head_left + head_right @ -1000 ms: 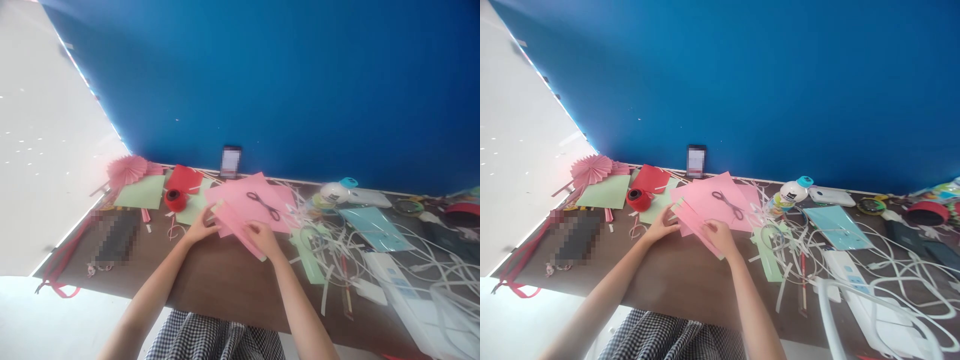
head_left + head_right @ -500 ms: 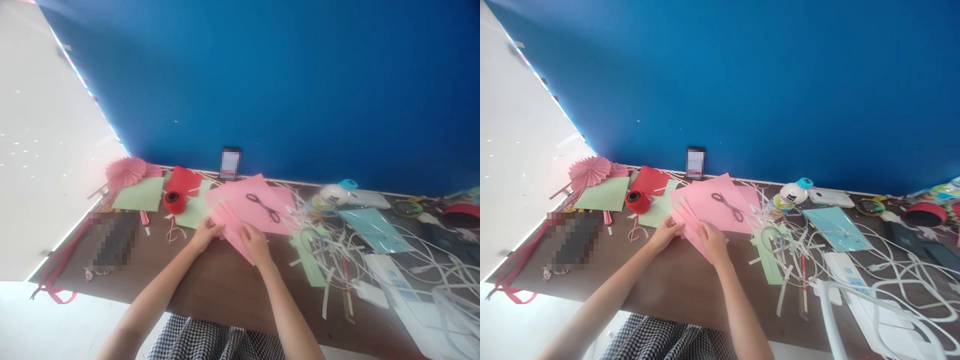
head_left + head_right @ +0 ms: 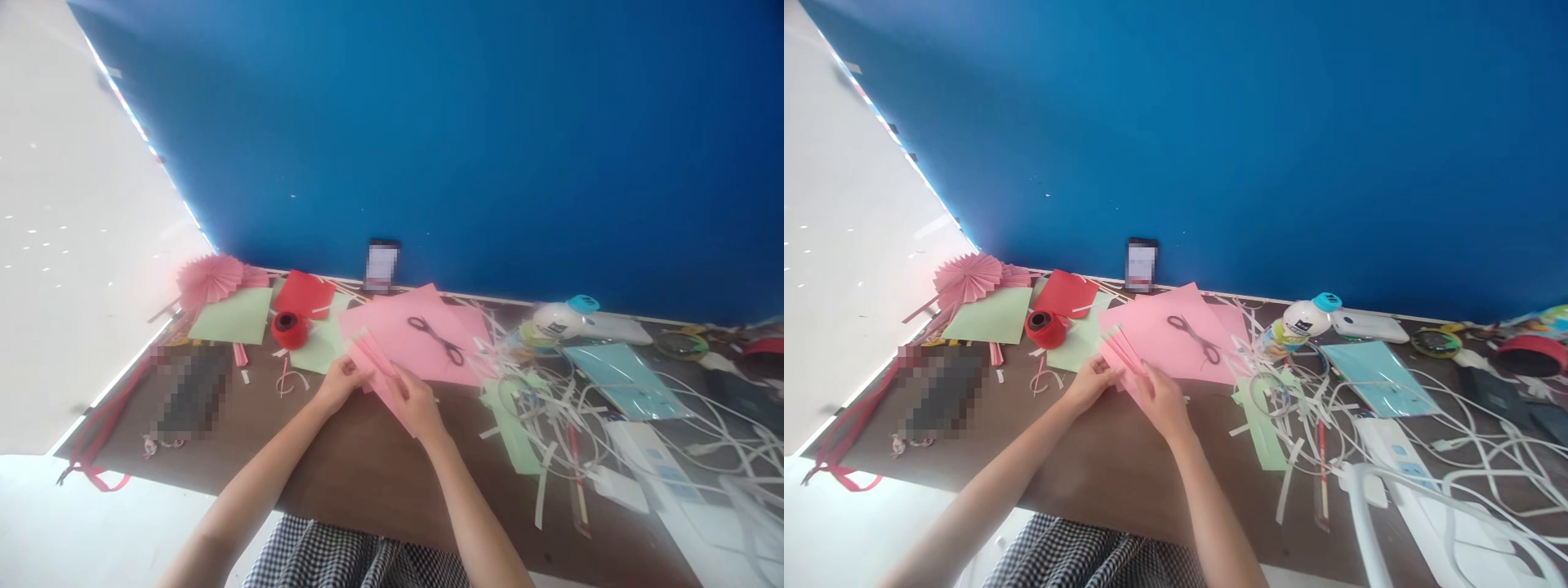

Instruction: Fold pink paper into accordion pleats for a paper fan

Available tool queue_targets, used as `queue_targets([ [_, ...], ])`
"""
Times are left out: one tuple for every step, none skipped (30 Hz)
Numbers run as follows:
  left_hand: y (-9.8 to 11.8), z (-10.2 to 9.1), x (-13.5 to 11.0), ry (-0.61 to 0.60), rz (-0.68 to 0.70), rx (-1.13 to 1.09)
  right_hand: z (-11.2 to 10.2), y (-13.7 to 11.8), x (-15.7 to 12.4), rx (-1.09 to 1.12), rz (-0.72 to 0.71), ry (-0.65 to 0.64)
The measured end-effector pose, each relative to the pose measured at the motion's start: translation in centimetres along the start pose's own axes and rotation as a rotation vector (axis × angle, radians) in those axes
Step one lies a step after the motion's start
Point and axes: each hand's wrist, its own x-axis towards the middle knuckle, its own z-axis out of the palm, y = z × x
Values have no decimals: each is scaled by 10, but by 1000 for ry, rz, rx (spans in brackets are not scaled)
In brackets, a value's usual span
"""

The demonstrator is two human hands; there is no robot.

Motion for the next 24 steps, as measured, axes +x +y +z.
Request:
queue_targets([
  [0, -1, 0, -3, 14, 4, 0, -1, 0, 14, 6, -6],
  [-1, -2, 1, -6, 25, 11, -1, -2, -1, 30, 13, -15],
  [-1, -2, 1, -10, 34, 20, -1, -4, -1, 45, 19, -28],
  [-1, -3, 1, -16, 41, 33, -1, -5, -1, 60, 23, -42],
  [-2, -4, 1, -22, 45, 48, -2, -6, -1, 72, 23, -55],
  [-2, -4, 1, -26, 48, 66, -2, -7, -1, 83, 18, -63],
  [-2, -5, 1, -28, 51, 82, -2, -7, -1, 90, 12, -63],
  [-3, -5, 1, -29, 51, 92, -1, -8, -1, 95, 8, -52],
  [-3, -5, 1, -27, 51, 91, -1, -8, -1, 99, 6, -35],
  [-4, -5, 1, -23, 49, 76, 0, -9, -1, 105, 6, -21],
  [-4, -5, 1, -16, 45, 52, 0, -9, -1, 115, 9, -12],
  [-4, -4, 1, -9, 38, 24, 0, -10, -1, 128, 15, -13],
  [-4, -4, 1, -4, 30, -1, 0, -10, -1, 144, 22, -21],
  [-3, -4, 1, -2, 21, -19, 0, -11, 0, 159, 30, -32],
  [-2, -3, 0, -3, 12, -28, 0, -11, 0, 172, 40, -43],
  [-1, -3, 0, -7, 4, -32, 0, -11, 0, 183, 49, -47],
  [1, -2, -1, -11, -4, -37, 0, -11, 0, 189, 57, -43],
  [2, -1, -1, -14, -12, -44, 0, -11, 0, 190, 63, -37],
  [4, 0, -2, -14, -19, -53, 1, -10, 0, 187, 68, -29],
  [6, 0, -2, -13, -26, -64, 1, -9, 0, 180, 72, -24],
  [8, 1, -2, -11, -32, -73, 2, -8, 0, 170, 76, -19],
  [9, 1, -3, -11, -36, -79, 2, -6, -1, 155, 80, -14],
  [10, 1, -3, -13, -38, -81, 3, -5, -1, 136, 82, -11],
  [10, 1, -3, -19, -39, -81, 4, -4, -2, 114, 80, -6],
])
